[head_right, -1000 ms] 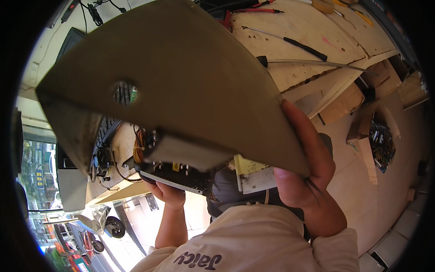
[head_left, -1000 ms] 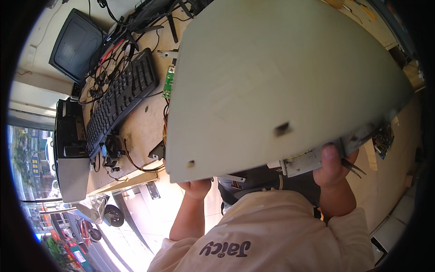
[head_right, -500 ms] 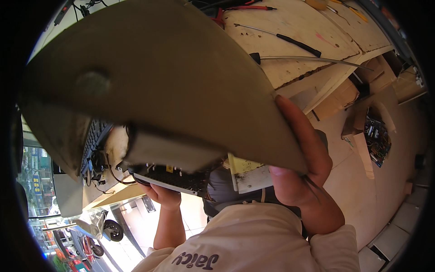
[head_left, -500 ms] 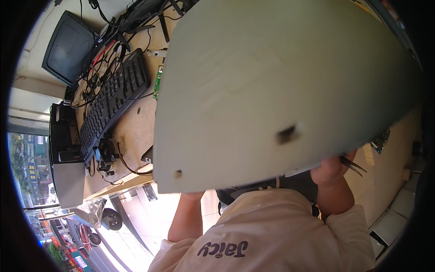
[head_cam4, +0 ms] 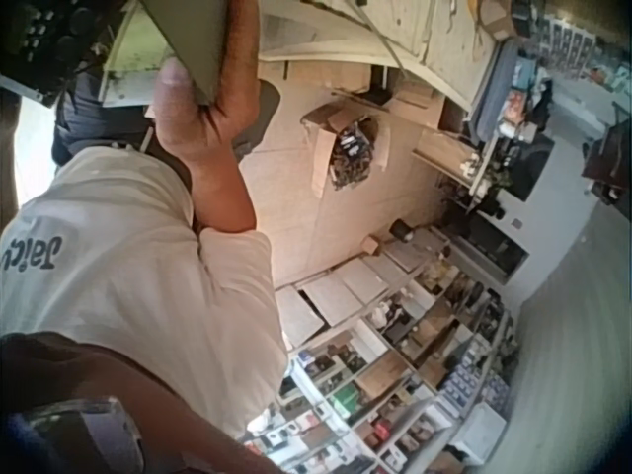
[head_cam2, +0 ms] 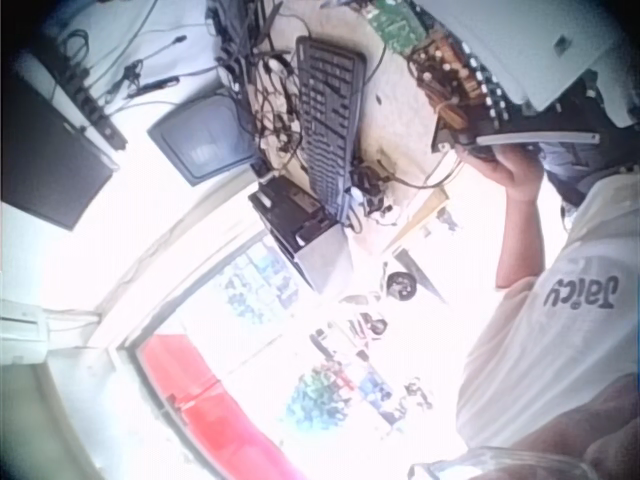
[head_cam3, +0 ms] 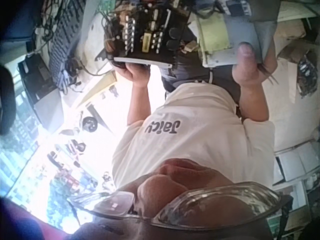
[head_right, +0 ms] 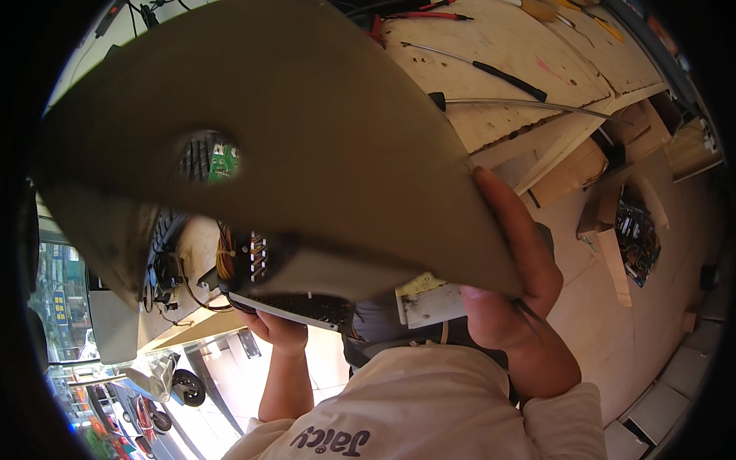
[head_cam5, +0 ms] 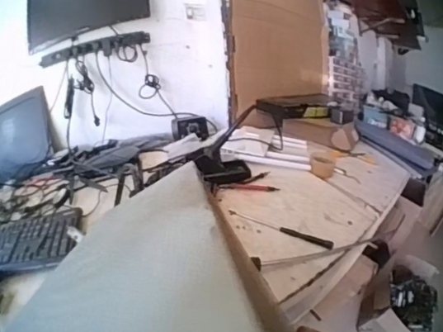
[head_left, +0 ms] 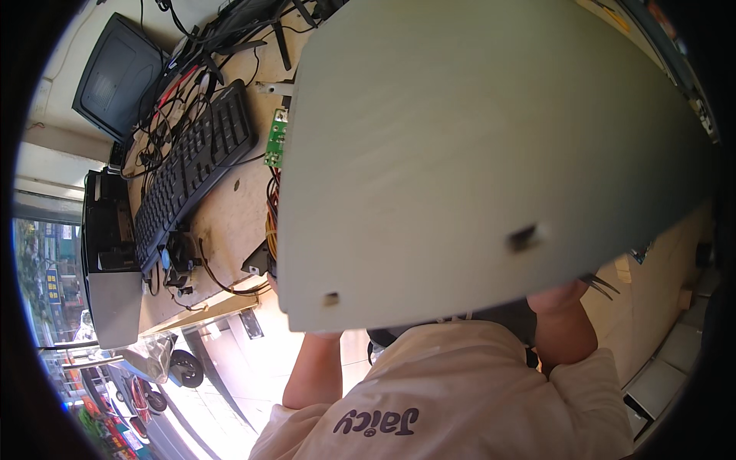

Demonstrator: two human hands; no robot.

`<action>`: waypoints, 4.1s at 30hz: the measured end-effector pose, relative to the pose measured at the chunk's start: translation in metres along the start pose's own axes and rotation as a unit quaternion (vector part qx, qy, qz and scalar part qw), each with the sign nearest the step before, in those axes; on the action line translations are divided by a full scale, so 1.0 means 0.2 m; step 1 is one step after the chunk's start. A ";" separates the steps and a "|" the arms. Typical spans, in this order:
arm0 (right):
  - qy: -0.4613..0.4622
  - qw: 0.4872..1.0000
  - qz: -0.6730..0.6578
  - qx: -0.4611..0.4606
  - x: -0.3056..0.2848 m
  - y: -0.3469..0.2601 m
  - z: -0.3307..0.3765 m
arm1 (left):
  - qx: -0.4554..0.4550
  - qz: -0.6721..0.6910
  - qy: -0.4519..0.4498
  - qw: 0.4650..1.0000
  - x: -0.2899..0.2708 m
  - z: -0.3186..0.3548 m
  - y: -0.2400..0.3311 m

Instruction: The person uses a screwdriver to remove screws from a metal electronic enclosure on a cluttered workbench. After removing the screws, the person opens the enclosure to reveal internal circuit boards and wiring, then holds the unit to inspect the interior.

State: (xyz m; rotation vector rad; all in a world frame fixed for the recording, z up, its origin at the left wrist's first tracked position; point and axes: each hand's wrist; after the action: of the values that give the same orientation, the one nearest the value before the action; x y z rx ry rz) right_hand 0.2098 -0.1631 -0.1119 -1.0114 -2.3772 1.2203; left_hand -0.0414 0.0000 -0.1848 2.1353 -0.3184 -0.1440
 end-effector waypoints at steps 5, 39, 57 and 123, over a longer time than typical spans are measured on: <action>0.018 1.000 0.020 0.015 0.00 0.00 0.03 | -0.086 0.227 -0.037 0.969 0.00 0.00 0.03; 0.027 0.998 0.007 0.052 0.00 -0.01 0.06 | 0.020 -0.038 -0.029 0.999 0.02 0.00 0.02; 0.054 0.995 0.000 0.089 0.02 -0.04 0.04 | -0.021 0.019 0.006 1.000 0.13 -0.08 0.12; 0.093 0.981 -0.114 0.129 0.10 -0.09 -0.12 | -0.074 0.034 0.009 0.997 0.14 -0.13 0.17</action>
State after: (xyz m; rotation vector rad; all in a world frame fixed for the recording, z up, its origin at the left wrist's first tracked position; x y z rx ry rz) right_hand 0.1993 -0.1417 -0.0843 -0.7152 -2.0620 1.2473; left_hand -0.0153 -0.0055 -0.1417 1.9753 -0.3575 -0.1061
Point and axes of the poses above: each hand's wrist, its own z-axis away from the middle knuckle, its own x-axis out of the palm, y = z × x
